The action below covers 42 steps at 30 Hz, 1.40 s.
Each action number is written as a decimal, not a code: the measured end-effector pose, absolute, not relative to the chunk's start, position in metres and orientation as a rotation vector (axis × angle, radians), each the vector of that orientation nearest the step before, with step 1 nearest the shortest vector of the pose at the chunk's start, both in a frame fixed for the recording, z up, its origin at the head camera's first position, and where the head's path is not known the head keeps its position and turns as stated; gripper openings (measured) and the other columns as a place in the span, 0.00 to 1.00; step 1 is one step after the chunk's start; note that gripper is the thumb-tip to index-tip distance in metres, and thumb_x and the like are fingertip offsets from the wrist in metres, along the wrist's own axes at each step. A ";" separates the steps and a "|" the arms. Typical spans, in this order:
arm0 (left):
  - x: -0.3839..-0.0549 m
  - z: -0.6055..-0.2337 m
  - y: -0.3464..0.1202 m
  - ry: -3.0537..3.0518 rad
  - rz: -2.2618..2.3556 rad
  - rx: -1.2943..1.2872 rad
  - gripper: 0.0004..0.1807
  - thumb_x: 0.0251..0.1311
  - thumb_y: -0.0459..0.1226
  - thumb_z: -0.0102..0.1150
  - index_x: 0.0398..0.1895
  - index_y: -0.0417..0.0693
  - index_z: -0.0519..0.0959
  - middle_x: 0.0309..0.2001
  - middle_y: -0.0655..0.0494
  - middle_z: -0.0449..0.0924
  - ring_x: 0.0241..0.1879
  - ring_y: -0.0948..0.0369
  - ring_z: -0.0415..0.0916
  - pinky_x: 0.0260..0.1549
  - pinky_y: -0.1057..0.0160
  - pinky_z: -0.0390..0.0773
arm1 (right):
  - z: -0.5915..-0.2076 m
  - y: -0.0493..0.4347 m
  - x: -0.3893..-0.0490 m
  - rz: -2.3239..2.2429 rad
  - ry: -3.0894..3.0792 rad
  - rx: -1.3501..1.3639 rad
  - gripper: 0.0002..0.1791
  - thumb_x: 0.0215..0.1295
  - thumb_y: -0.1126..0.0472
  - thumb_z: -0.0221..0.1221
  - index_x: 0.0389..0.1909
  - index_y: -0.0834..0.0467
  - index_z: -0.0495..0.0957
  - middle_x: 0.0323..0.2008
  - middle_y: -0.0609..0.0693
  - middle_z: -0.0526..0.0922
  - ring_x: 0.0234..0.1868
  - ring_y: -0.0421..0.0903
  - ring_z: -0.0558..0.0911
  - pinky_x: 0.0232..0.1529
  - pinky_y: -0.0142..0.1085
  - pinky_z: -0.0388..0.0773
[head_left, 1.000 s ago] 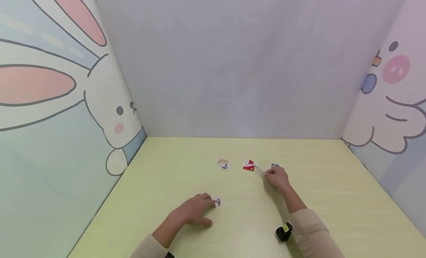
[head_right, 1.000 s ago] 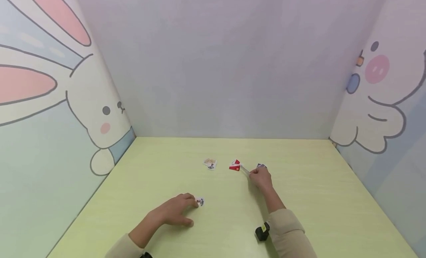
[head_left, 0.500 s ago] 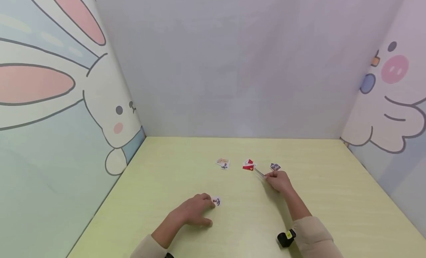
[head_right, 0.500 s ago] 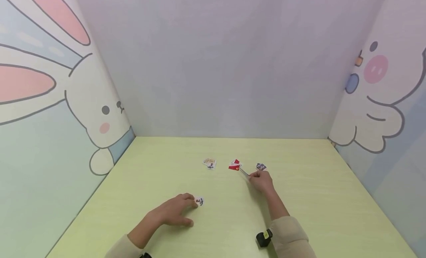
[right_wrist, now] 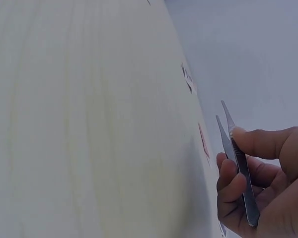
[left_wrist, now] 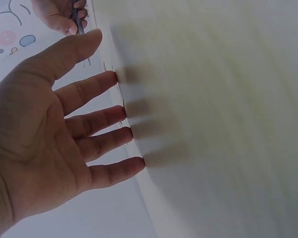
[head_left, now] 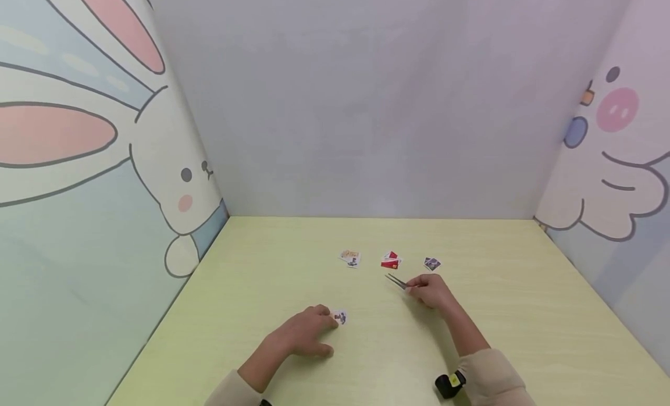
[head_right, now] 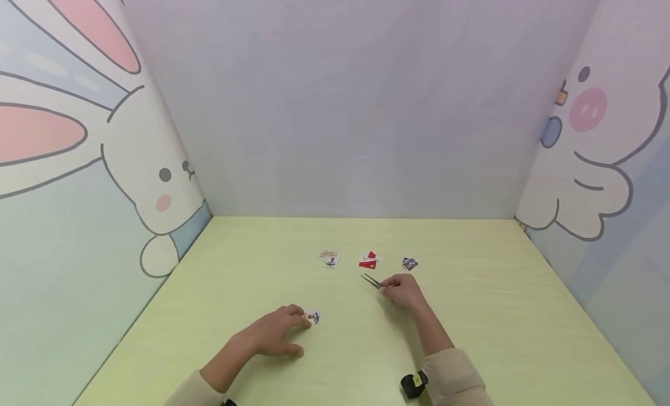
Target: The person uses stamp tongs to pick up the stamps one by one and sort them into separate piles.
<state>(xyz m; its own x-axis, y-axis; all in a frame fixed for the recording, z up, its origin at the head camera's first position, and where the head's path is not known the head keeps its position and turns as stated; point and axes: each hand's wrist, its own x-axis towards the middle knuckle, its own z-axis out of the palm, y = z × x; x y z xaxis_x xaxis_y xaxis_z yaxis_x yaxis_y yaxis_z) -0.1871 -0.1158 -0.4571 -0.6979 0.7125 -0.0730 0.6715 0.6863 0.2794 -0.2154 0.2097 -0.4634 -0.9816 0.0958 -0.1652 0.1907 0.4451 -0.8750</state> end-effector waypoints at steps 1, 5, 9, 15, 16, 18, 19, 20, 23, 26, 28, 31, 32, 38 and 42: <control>-0.187 -0.457 -0.116 2.722 0.342 1.128 0.26 0.47 0.50 0.67 0.50 0.51 0.79 0.53 0.53 0.72 0.51 0.56 0.70 0.48 0.60 0.71 | -0.463 0.208 -0.214 -1.586 2.588 0.245 0.08 0.57 0.69 0.60 0.37 0.68 0.80 0.22 0.50 0.74 0.21 0.44 0.69 0.21 0.34 0.65; -0.186 -0.458 -0.116 2.719 0.333 1.127 0.26 0.47 0.50 0.66 0.50 0.51 0.79 0.52 0.54 0.73 0.51 0.57 0.70 0.49 0.61 0.70 | -0.463 0.203 -0.209 -1.582 2.568 0.200 0.07 0.56 0.70 0.60 0.36 0.67 0.80 0.22 0.50 0.74 0.20 0.43 0.69 0.20 0.34 0.65; -0.186 -0.457 -0.116 2.717 0.334 1.139 0.25 0.47 0.49 0.67 0.50 0.50 0.79 0.51 0.54 0.73 0.49 0.58 0.70 0.48 0.61 0.71 | -0.463 0.201 -0.207 -1.598 2.547 0.167 0.06 0.56 0.71 0.61 0.35 0.67 0.80 0.21 0.50 0.74 0.19 0.43 0.69 0.19 0.33 0.64; -0.187 -0.456 -0.115 2.709 0.348 1.141 0.25 0.48 0.49 0.67 0.50 0.50 0.79 0.50 0.55 0.72 0.49 0.59 0.70 0.47 0.62 0.71 | -0.465 0.199 -0.207 -1.610 2.519 0.087 0.07 0.54 0.70 0.62 0.35 0.67 0.80 0.21 0.49 0.75 0.18 0.41 0.68 0.18 0.32 0.63; -0.187 -0.456 -0.115 2.709 0.346 1.139 0.25 0.48 0.49 0.67 0.50 0.50 0.79 0.50 0.55 0.72 0.49 0.59 0.70 0.47 0.61 0.71 | -0.465 0.198 -0.206 -1.608 2.513 0.072 0.07 0.54 0.70 0.62 0.35 0.67 0.80 0.22 0.49 0.76 0.18 0.41 0.68 0.18 0.32 0.63; -0.186 -0.456 -0.115 2.711 0.343 1.139 0.25 0.48 0.49 0.67 0.50 0.50 0.79 0.50 0.55 0.73 0.49 0.58 0.70 0.48 0.61 0.71 | -0.465 0.196 -0.205 -1.600 2.507 0.046 0.07 0.54 0.70 0.62 0.35 0.66 0.80 0.22 0.49 0.76 0.18 0.41 0.68 0.17 0.31 0.62; -0.186 -0.456 -0.115 2.712 0.340 1.139 0.25 0.48 0.49 0.67 0.50 0.50 0.79 0.50 0.55 0.73 0.49 0.58 0.70 0.48 0.61 0.71 | -0.465 0.195 -0.205 -1.599 2.501 0.039 0.07 0.54 0.70 0.62 0.35 0.66 0.80 0.23 0.49 0.76 0.18 0.42 0.68 0.17 0.31 0.62; -0.186 -0.456 -0.115 2.714 0.339 1.140 0.25 0.47 0.49 0.67 0.50 0.50 0.79 0.50 0.55 0.73 0.49 0.58 0.70 0.48 0.61 0.71 | -0.464 0.193 -0.204 -1.594 2.497 0.033 0.07 0.54 0.69 0.63 0.35 0.66 0.81 0.23 0.49 0.76 0.18 0.42 0.68 0.17 0.31 0.62; -0.185 -0.455 -0.114 2.718 0.334 1.146 0.25 0.47 0.49 0.67 0.50 0.50 0.80 0.50 0.55 0.73 0.48 0.58 0.71 0.48 0.61 0.71 | -0.462 0.188 -0.203 -1.567 2.486 0.008 0.07 0.54 0.68 0.63 0.35 0.65 0.81 0.24 0.50 0.75 0.19 0.42 0.68 0.18 0.32 0.63; -0.185 -0.455 -0.114 2.722 0.329 1.151 0.26 0.47 0.49 0.67 0.50 0.49 0.80 0.50 0.54 0.73 0.48 0.58 0.70 0.48 0.61 0.71 | -0.460 0.182 -0.202 -1.532 2.475 -0.011 0.07 0.55 0.68 0.63 0.35 0.64 0.81 0.24 0.50 0.74 0.20 0.43 0.68 0.20 0.32 0.63; -0.185 -0.454 -0.114 2.725 0.329 1.152 0.26 0.47 0.49 0.67 0.50 0.49 0.79 0.50 0.54 0.73 0.48 0.58 0.70 0.47 0.61 0.71 | -0.459 0.180 -0.202 -1.520 2.472 -0.037 0.07 0.55 0.68 0.63 0.35 0.64 0.81 0.23 0.50 0.74 0.20 0.43 0.68 0.20 0.33 0.63; -0.185 -0.454 -0.114 2.726 0.334 1.148 0.26 0.47 0.48 0.66 0.50 0.49 0.79 0.50 0.54 0.72 0.48 0.58 0.70 0.47 0.61 0.71 | -0.459 0.176 -0.202 -1.504 2.468 -0.083 0.06 0.54 0.69 0.63 0.34 0.65 0.81 0.23 0.50 0.74 0.20 0.43 0.68 0.20 0.33 0.64; -0.186 -0.454 -0.114 2.726 0.334 1.145 0.26 0.47 0.48 0.66 0.50 0.49 0.79 0.50 0.54 0.72 0.48 0.58 0.70 0.47 0.61 0.71 | -0.459 0.174 -0.202 -1.502 2.464 -0.097 0.06 0.54 0.69 0.63 0.33 0.64 0.81 0.23 0.50 0.74 0.20 0.43 0.69 0.21 0.33 0.65; -0.184 -0.456 -0.114 2.724 0.339 1.135 0.26 0.48 0.48 0.66 0.51 0.49 0.79 0.51 0.53 0.72 0.48 0.58 0.70 0.47 0.61 0.71 | -0.460 0.166 -0.201 -1.472 2.440 -0.169 0.05 0.53 0.69 0.63 0.32 0.64 0.81 0.23 0.50 0.74 0.21 0.43 0.70 0.22 0.33 0.66; -0.183 -0.455 -0.114 2.723 0.357 1.134 0.27 0.47 0.48 0.67 0.51 0.49 0.79 0.50 0.54 0.72 0.48 0.58 0.70 0.47 0.61 0.71 | -0.462 0.160 -0.200 -1.454 2.432 -0.229 0.05 0.53 0.69 0.63 0.32 0.65 0.81 0.22 0.49 0.75 0.21 0.43 0.69 0.22 0.34 0.66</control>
